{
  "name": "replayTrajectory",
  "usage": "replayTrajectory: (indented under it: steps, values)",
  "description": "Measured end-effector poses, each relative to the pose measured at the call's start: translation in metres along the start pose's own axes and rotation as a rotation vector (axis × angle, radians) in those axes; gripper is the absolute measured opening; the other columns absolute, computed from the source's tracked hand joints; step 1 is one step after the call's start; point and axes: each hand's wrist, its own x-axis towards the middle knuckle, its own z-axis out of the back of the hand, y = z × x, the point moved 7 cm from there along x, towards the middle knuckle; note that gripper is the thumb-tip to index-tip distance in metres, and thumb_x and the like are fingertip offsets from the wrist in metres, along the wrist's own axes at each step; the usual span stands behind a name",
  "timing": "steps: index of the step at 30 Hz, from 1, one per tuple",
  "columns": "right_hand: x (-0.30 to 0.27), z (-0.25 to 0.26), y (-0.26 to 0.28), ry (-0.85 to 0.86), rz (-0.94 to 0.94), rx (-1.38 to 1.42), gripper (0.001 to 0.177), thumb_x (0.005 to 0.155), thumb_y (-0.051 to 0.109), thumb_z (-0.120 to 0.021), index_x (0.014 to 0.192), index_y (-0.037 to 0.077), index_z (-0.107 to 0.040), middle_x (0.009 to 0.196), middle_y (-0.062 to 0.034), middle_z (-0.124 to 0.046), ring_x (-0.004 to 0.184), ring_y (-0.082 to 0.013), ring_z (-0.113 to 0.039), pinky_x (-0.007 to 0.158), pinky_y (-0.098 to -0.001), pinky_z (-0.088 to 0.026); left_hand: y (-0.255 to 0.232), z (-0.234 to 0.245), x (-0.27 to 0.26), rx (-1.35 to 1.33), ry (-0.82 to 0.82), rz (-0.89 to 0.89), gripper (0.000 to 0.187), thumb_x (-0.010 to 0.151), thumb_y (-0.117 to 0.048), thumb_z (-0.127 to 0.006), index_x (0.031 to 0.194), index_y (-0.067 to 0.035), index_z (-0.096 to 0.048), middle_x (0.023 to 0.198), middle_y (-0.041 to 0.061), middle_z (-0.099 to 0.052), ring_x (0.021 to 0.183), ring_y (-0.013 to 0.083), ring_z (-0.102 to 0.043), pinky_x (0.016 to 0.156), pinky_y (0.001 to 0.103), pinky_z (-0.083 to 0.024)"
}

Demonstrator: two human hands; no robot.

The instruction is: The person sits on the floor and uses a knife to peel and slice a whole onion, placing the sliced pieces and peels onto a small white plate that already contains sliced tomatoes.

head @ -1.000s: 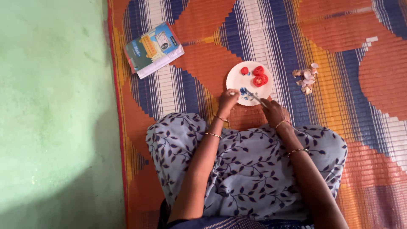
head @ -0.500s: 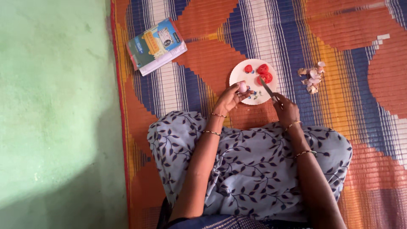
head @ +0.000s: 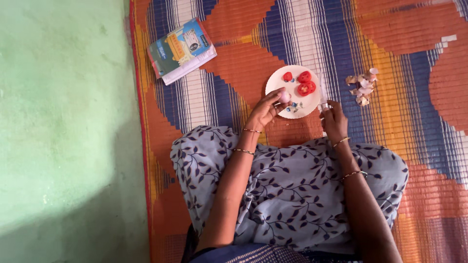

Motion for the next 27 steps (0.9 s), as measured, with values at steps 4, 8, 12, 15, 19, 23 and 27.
replayTrajectory:
  steps: [4, 8, 12, 15, 19, 23, 27]
  values:
    - [-0.015, -0.017, 0.018, 0.058, -0.106, 0.5, 0.022, 0.099, 0.008, -0.058, 0.12, 0.01, -0.052, 0.078, 0.0026, -0.063, 0.057, -0.0047, -0.055, 0.045, -0.0241, -0.046, 0.005, -0.008, -0.002, -0.096, 0.006, 0.03, 0.035, 0.097, -0.014, -0.071, 0.128, 0.0, -0.062, 0.116, 0.017, -0.07, 0.108, 0.0366, -0.072, 0.097, 0.039, -0.062]
    - [-0.027, -0.019, 0.052, -0.056, -0.006, 0.258, 0.017, 0.099, 0.007, -0.077, 0.106, 0.001, -0.062, 0.074, -0.0034, -0.056, 0.056, -0.0078, -0.048, 0.049, -0.0271, -0.039, 0.015, -0.016, -0.002, -0.096, -0.002, 0.052, 0.028, 0.095, -0.012, -0.074, 0.119, 0.0, -0.064, 0.112, 0.019, -0.071, 0.102, 0.0363, -0.073, 0.094, 0.041, -0.063]
    - [-0.036, -0.02, 0.115, -0.108, 0.457, -0.046, 0.02, 0.088, 0.005, -0.083, 0.105, 0.002, -0.073, 0.084, -0.0034, -0.063, 0.063, -0.0092, -0.05, 0.056, -0.0276, -0.042, 0.023, -0.021, -0.003, -0.062, 0.002, 0.083, 0.028, 0.092, -0.012, -0.077, 0.114, -0.004, -0.063, 0.111, 0.018, -0.071, 0.101, 0.037, -0.075, 0.091, 0.04, -0.063]
    - [-0.033, -0.027, 0.115, -0.071, 0.405, -0.083, 0.019, 0.086, 0.006, -0.084, 0.102, 0.002, -0.073, 0.082, -0.0049, -0.061, 0.059, -0.0108, -0.049, 0.054, -0.0286, -0.041, 0.033, -0.016, -0.001, -0.021, -0.023, 0.073, 0.028, 0.092, -0.012, -0.079, 0.114, -0.005, -0.063, 0.113, 0.015, -0.071, 0.099, 0.029, -0.074, 0.092, 0.041, -0.064]
    - [-0.032, -0.031, 0.099, -0.042, 0.44, -0.116, 0.012, 0.089, 0.006, -0.081, 0.097, 0.004, -0.074, 0.082, -0.0065, -0.061, 0.061, -0.0098, -0.053, 0.055, -0.0293, -0.044, 0.041, -0.01, 0.005, 0.006, -0.017, 0.072, 0.03, 0.09, -0.012, -0.079, 0.115, -0.006, -0.063, 0.113, 0.013, -0.071, 0.1, 0.0278, -0.073, 0.091, 0.043, -0.064]
    - [-0.018, -0.019, 0.056, -0.132, 0.352, -0.175, 0.024, 0.093, 0.014, -0.085, 0.085, 0.001, -0.066, 0.074, -0.0071, -0.061, 0.06, -0.0132, -0.054, 0.054, -0.031, -0.045, 0.031, -0.013, 0.001, -0.036, 0.014, 0.052, 0.036, 0.095, -0.016, -0.075, 0.124, 0.003, -0.063, 0.114, 0.018, -0.071, 0.103, 0.035, -0.073, 0.093, 0.043, -0.063]
    - [0.009, 0.042, -0.006, -0.294, 0.17, -0.207, 0.021, 0.098, 0.021, -0.084, 0.091, 0.004, -0.073, 0.074, -0.0101, -0.069, 0.062, -0.0183, -0.059, 0.055, -0.0365, -0.043, 0.017, -0.022, -0.008, -0.056, 0.035, 0.095, 0.042, 0.1, -0.019, -0.068, 0.134, 0.005, -0.058, 0.119, 0.023, -0.07, 0.108, 0.0351, -0.073, 0.098, 0.039, -0.062]
